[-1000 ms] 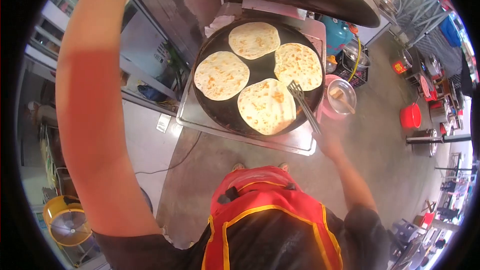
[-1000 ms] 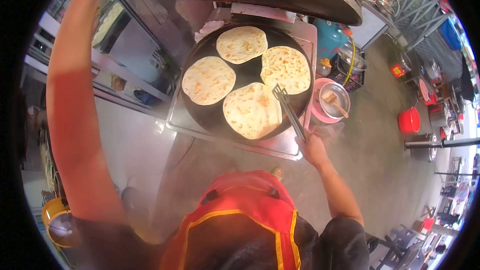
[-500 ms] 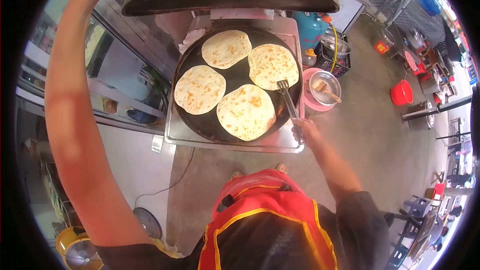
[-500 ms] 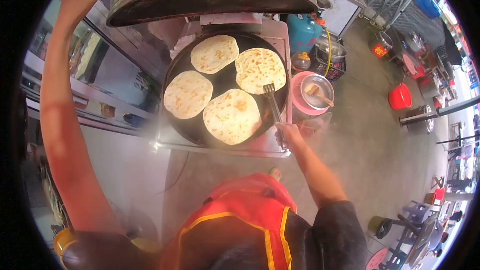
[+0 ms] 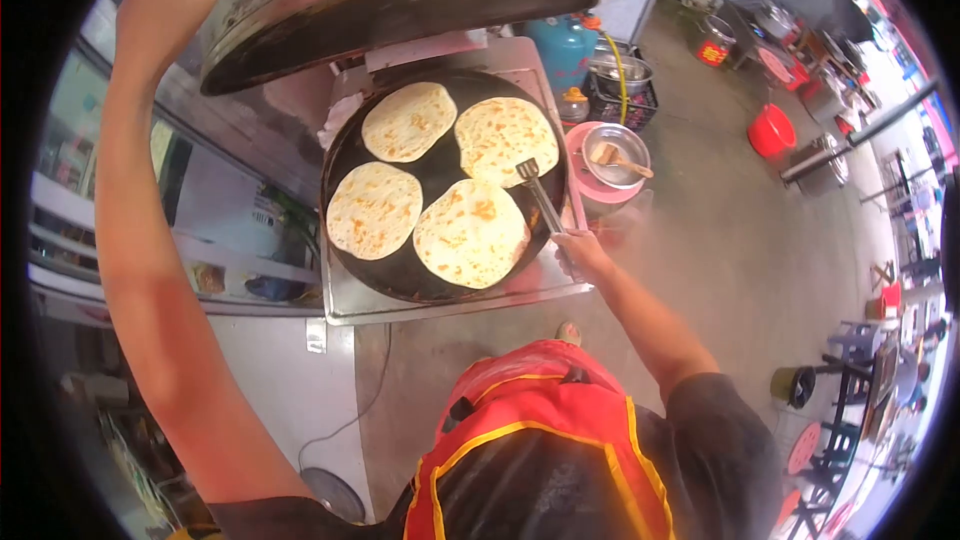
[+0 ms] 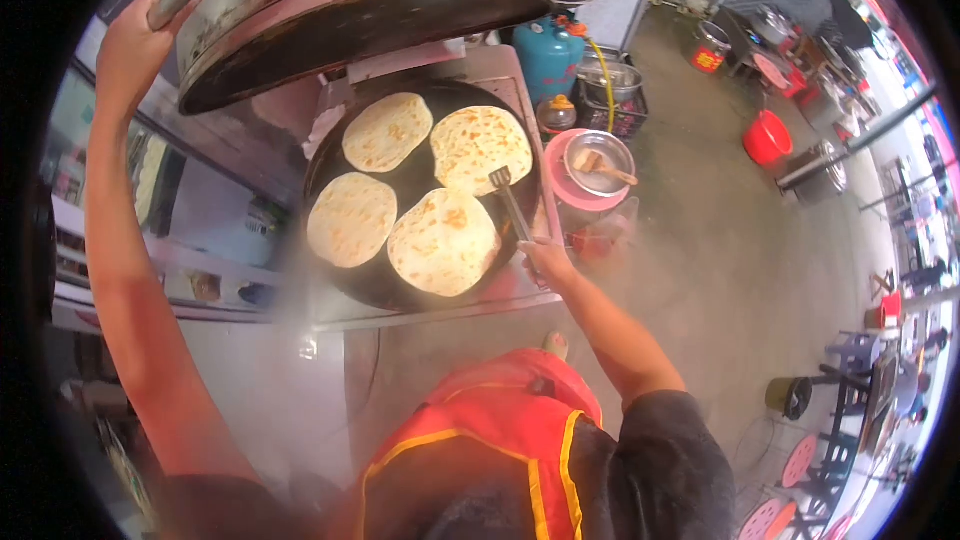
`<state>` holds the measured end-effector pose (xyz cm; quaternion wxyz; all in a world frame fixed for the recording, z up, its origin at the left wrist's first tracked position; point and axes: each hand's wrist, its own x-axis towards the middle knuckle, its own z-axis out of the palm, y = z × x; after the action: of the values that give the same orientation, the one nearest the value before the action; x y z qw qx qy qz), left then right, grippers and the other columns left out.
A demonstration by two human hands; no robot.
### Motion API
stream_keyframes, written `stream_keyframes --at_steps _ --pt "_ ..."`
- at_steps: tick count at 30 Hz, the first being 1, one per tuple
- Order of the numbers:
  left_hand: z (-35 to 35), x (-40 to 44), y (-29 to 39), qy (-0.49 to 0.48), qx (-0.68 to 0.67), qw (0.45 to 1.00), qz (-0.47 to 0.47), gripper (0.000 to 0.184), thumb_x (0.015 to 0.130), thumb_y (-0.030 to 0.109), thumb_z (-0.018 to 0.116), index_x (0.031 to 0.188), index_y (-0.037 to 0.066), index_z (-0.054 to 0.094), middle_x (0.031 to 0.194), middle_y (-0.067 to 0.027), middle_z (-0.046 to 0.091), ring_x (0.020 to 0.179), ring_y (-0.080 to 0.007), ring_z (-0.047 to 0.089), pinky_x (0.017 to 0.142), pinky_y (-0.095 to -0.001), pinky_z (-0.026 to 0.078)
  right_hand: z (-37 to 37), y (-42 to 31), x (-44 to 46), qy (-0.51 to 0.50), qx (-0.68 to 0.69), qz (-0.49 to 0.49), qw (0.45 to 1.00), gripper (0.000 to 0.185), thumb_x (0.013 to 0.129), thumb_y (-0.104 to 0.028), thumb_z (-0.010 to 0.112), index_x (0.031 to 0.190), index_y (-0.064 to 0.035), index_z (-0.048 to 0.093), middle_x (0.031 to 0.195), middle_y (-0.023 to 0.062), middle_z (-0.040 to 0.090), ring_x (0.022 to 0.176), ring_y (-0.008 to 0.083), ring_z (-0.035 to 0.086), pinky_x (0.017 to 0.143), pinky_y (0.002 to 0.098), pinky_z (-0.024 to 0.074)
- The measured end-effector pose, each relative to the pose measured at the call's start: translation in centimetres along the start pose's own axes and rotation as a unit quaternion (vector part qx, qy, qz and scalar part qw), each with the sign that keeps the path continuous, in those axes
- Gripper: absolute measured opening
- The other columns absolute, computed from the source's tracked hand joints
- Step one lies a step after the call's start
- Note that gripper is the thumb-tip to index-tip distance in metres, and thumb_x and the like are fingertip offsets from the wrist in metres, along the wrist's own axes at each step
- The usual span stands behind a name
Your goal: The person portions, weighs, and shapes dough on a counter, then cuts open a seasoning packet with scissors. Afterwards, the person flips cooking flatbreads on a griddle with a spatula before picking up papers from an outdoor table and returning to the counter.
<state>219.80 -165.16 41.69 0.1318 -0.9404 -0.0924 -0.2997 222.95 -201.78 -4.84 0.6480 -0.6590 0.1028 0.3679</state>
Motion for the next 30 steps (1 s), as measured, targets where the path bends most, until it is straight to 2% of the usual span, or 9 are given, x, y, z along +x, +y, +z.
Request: stream_keyframes --at_steps 1,4,6,8,14,17,22,26,30 --pt "0.0 -1.1 1.0 0.096 0.028 0.994 0.049 0.034 0.084 0.038 0.059 0.107 0.013 0.061 0.092 -0.0153 0.062 0.088 -0.0330 0.059 0.073 -0.0364 0.044 0.5 -0.6 -0.6 0.015 -0.037 -0.003 0.999 0.016 0.085 -0.021 0.057 0.083 -0.0060 0.053 0.060 0.0034 0.051 0.040 0.0126 0.047 0.031 0.0264 0.0336" --pt "3.2 -0.3 -4.0 0.130 0.048 0.985 0.103 0.042 0.081 0.026 0.060 0.118 0.006 0.055 0.108 -0.0182 0.060 0.101 -0.0344 0.056 0.083 -0.0394 0.045 -0.2 1.3 2.3 -0.024 -0.066 0.033 0.997 0.020 0.086 -0.027 0.057 0.089 -0.0080 0.060 0.052 -0.0015 0.042 0.038 0.0107 0.041 0.032 0.0290 0.0331" --pt "6.0 -0.6 -6.6 0.112 -0.041 0.985 0.124 0.041 0.079 0.009 0.055 0.119 0.001 0.053 0.113 -0.0191 0.058 0.105 -0.0355 0.054 0.088 -0.0389 0.042 0.0 2.3 2.4 0.040 -0.158 -0.077 0.984 0.025 0.083 -0.030 0.060 0.085 -0.0051 0.062 0.055 0.0018 0.048 0.042 0.0133 0.046 0.036 0.0299 0.0382" --pt "6.5 -2.5 -5.9 0.078 -0.017 0.994 0.068 0.045 0.073 0.002 0.053 0.118 0.000 0.053 0.110 -0.0199 0.059 0.104 -0.0361 0.054 0.087 -0.0397 0.042 0.4 2.3 -0.3 0.017 -0.042 -0.075 0.996 0.034 0.083 -0.037 0.058 0.082 -0.0028 0.063 0.058 0.0048 0.054 0.044 0.0144 0.049 0.039 0.0305 0.0406" --pt "1.2 -14.1 3.9 0.021 -0.084 0.994 0.070 0.019 0.060 -0.002 0.060 0.074 0.000 0.047 0.070 -0.0215 0.055 0.074 -0.0454 0.052 0.063 -0.0485 0.038 -0.7 5.9 -12.7 0.135 -0.200 -0.159 0.957 0.045 0.084 -0.041 0.055 0.103 -0.0005 0.058 0.068 0.0094 0.058 0.052 0.0181 0.057 0.049 0.0330 0.0472" --pt "1.8 -20.5 5.3 -0.132 -0.078 0.983 0.099 0.020 0.057 0.001 0.064 0.074 0.003 0.052 0.064 -0.0202 0.056 0.069 -0.0422 0.055 0.061 -0.0489 0.039 -1.8 8.2 -18.8 0.248 -0.201 -0.203 0.926 0.047 0.083 -0.041 0.056 0.110 -0.0022 0.056 0.065 0.0067 0.054 0.051 0.0172 0.056 0.044 0.0311 0.0469" --pt "9.1 -32.6 7.4 -0.334 -0.070 0.918 0.200 0.016 0.065 0.011 0.062 0.081 0.008 0.062 0.065 -0.0167 0.061 0.065 -0.0359 0.061 0.059 -0.0475 0.045 -6.9 14.1 -20.8 0.332 -0.098 -0.072 0.935 0.040 0.084 -0.037 0.057 0.110 -0.0065 0.055 0.062 0.0037 0.051 0.046 0.0123 0.051 0.037 0.0272 0.0429" --pt "18.7 -43.0 7.6 -0.279 -0.223 0.901 0.245 0.017 0.068 0.013 0.062 0.084 0.009 0.063 0.068 -0.0166 0.063 0.068 -0.0351 0.062 0.062 -0.0465 0.047 -7.2 14.4 -23.8 0.365 -0.034 -0.028 0.930 0.035 0.085 -0.035 0.057 0.105 -0.0064 0.055 0.061 0.0035 0.050 0.044 0.0118 0.049 0.036 0.0276 0.0416" --pt "21.6 -45.1 9.7 -0.396 -0.207 0.878 0.169 0.016 0.070 0.013 0.059 0.084 0.009 0.064 0.071 -0.0175 0.063 0.070 -0.0353 0.063 0.063 -0.0474 0.047 -7.2 14.1 -23.8 0.405 -0.043 -0.006 0.913 0.040 0.082 -0.033 0.059 0.107 -0.0021 0.050 0.063 0.0073 0.052 0.045 0.0153 0.052 0.034 0.0291 0.0417"
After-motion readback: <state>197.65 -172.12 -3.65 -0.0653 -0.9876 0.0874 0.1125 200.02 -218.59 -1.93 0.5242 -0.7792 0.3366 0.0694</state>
